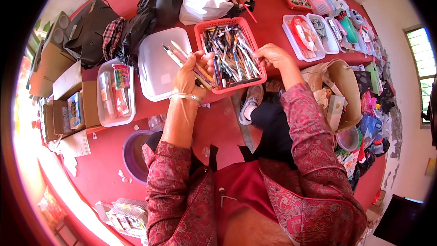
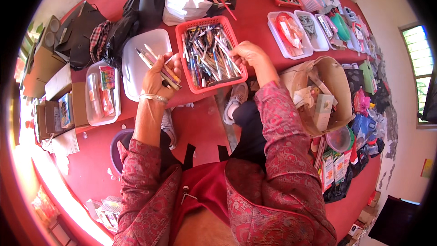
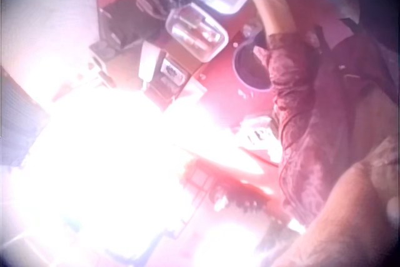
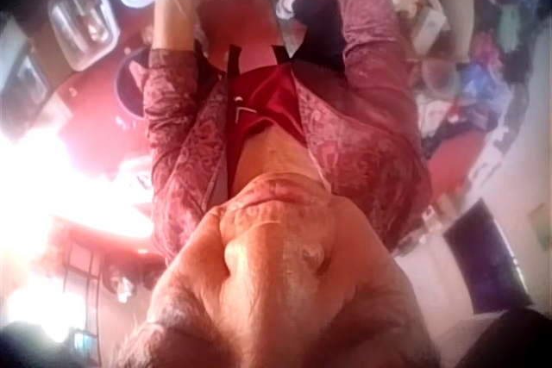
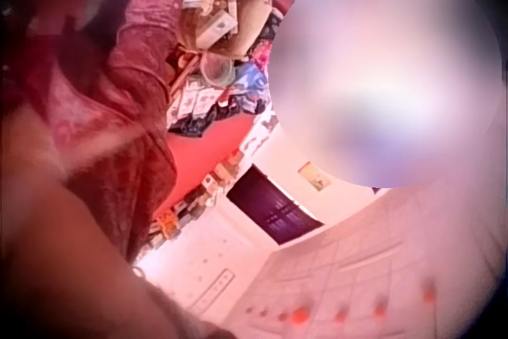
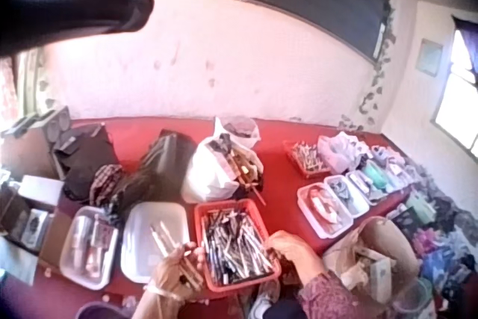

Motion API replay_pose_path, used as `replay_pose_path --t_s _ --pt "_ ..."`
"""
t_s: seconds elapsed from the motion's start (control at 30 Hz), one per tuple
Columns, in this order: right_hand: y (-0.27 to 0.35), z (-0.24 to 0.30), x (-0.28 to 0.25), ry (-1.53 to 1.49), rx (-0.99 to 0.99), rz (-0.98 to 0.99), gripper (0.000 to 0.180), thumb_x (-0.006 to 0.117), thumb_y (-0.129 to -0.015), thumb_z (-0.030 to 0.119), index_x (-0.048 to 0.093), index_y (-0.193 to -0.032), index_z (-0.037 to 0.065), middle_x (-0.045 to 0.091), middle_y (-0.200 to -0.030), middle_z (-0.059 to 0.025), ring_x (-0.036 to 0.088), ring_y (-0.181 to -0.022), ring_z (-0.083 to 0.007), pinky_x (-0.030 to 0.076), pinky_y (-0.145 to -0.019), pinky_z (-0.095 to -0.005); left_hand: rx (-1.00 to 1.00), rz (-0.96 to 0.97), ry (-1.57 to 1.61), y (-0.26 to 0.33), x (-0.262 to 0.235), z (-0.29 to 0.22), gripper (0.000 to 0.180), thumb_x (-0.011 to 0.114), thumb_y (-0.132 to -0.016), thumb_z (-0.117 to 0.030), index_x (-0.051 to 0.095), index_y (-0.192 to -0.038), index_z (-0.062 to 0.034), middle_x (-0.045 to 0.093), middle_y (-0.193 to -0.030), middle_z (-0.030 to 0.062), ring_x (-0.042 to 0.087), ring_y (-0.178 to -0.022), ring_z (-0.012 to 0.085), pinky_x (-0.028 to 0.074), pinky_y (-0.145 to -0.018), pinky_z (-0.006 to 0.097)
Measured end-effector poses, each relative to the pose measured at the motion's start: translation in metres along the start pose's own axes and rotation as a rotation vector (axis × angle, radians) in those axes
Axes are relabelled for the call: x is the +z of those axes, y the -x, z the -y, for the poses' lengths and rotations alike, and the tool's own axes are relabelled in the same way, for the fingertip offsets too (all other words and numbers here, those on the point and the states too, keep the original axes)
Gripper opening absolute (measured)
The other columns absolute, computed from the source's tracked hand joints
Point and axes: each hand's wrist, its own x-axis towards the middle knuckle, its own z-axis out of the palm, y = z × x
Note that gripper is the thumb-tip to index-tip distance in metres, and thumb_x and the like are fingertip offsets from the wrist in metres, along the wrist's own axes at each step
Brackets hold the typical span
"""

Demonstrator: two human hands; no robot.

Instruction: The person sits on the floor and sorts a large collection of pens and pencils from a red basket into a white plastic container. They handle the items one by one, occasionally using a plastic bag to transfer a batch of pens before continuing to sort the remaining items.

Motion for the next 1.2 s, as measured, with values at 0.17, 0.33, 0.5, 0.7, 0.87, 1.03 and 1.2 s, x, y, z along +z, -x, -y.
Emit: replay_pose_path --t_s 0.17,0.33,0.5,0.7,0.87,1.03,1.2 --pt "0.082 0.047 0.039 -0.400 -0.321 0.282 0.014 0.058 -0.077 0.015 0.057 -0.071 0.003 0.053 -0.056 -0.0007 0.047 -0.042 -0.0056 0.035 -0.037 -0.0159 0.049 0.065 -0.008 -0.007 0.007 0.020 0.036 0.039 -0.089 -0.024 0.038 -0.115 0.0005 0.049 -0.112 0.0195 0.053 -0.097 0.0269 0.047 -0.079 0.033" --pt "0.108 0.062 0.089 -0.046 -0.425 0.239 0.015 0.059 -0.075 0.014 0.056 -0.069 0.001 0.051 -0.056 -0.0009 0.045 -0.044 -0.0054 0.035 -0.039 -0.0179 0.054 0.199 0.048 0.000 0.017 0.028 0.039 0.039 -0.089 -0.022 0.034 -0.122 -0.0009 0.041 -0.122 0.0188 0.041 -0.113 0.0285 0.036 -0.094 0.039" --pt "0.112 0.064 0.084 0.185 -0.555 0.202 0.017 0.057 -0.075 0.016 0.057 -0.066 0.002 0.050 -0.054 -0.0009 0.044 -0.044 -0.0067 0.036 -0.041 -0.0204 0.013 0.325 0.026 0.001 0.019 0.030 0.030 0.038 -0.089 -0.019 0.041 -0.112 -0.0010 0.049 -0.111 0.0195 0.048 -0.105 0.0296 0.042 -0.086 0.041" --pt "0.090 0.063 0.055 0.014 -0.466 0.209 0.024 0.054 -0.079 0.020 0.060 -0.071 -0.002 0.056 -0.056 -0.0058 0.047 -0.041 -0.0077 0.038 -0.038 -0.0192 0.109 0.018 -0.125 0.003 0.006 0.015 0.017 0.041 -0.089 -0.018 0.046 -0.088 -0.0016 0.055 -0.075 0.0100 0.055 -0.072 0.0231 0.049 -0.062 0.035" --pt "-0.009 -0.012 0.008 0.040 -0.343 -0.205 0.015 0.055 -0.073 0.011 0.061 -0.068 -0.001 0.056 -0.055 -0.0068 0.048 -0.036 -0.0110 0.037 -0.034 -0.0218 0.155 -0.107 -0.091 0.006 0.013 0.013 0.016 0.043 -0.088 -0.019 0.046 -0.084 -0.0034 0.043 -0.064 0.0017 0.045 -0.059 0.0129 0.041 -0.054 0.024" --pt "-0.041 -0.055 0.054 0.737 -0.020 -0.330 0.015 0.054 -0.068 0.013 0.061 -0.068 0.000 0.061 -0.068 -0.0172 0.061 -0.060 -0.0245 0.049 -0.056 -0.0350 0.148 -0.177 -0.123 0.006 0.011 0.014 0.016 0.044 -0.088 -0.020 0.046 -0.080 -0.0059 0.038 -0.061 -0.0013 0.039 -0.052 0.0088 0.037 -0.050 0.022" --pt "-0.044 -0.065 0.083 0.830 -0.108 -0.441 0.020 0.049 -0.071 0.010 0.060 -0.082 -0.003 0.059 -0.087 -0.0227 0.058 -0.084 -0.0348 0.047 -0.071 -0.0415 0.172 -0.210 -0.190 0.009 0.017 0.016 0.011 0.055 -0.082 -0.015 0.048 -0.079 -0.0070 0.033 -0.054 -0.0037 0.034 -0.047 0.0073 0.032 -0.045 0.022"
